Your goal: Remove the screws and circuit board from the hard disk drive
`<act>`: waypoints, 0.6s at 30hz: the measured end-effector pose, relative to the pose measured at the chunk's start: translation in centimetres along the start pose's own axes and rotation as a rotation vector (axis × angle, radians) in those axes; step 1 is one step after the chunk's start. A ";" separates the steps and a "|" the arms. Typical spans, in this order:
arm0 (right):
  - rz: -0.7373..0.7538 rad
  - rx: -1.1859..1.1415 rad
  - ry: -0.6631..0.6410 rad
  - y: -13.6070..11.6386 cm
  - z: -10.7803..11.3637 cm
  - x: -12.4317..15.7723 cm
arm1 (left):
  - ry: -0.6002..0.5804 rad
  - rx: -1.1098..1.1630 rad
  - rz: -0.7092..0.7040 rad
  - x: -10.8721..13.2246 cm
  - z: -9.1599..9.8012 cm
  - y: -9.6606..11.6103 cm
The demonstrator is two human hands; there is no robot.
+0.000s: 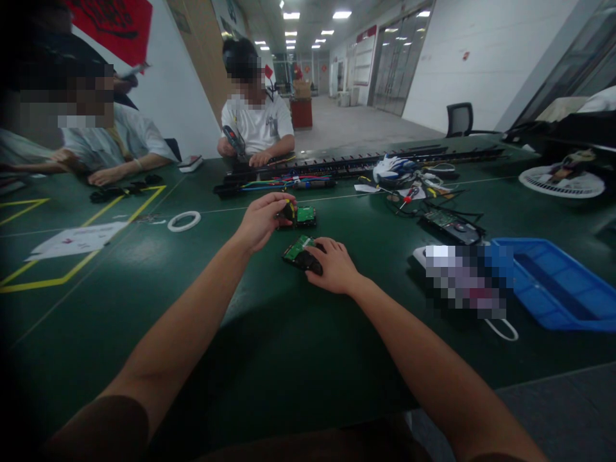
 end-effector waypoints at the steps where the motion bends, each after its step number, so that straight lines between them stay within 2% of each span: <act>1: -0.002 0.000 0.000 0.0 0.0 0.0 | 0.004 0.004 0.006 0.0 0.0 0.0; 13: 0.007 0.000 -0.011 -0.2 0.0 -0.1 | 0.001 0.079 -0.008 0.0 -0.4 -0.1; 18: 0.009 -0.001 -0.003 -0.2 0.0 0.0 | -0.020 0.041 -0.034 0.1 -0.5 0.2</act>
Point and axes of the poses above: each hand's wrist, its own x-axis away from the middle knuckle, its own z-axis out of the back of the hand, y = z × x, the point moved 10 cm from there along -x, towards the middle knuckle, and after that the axes turned 2 degrees about -y, right-handed, at the moved point
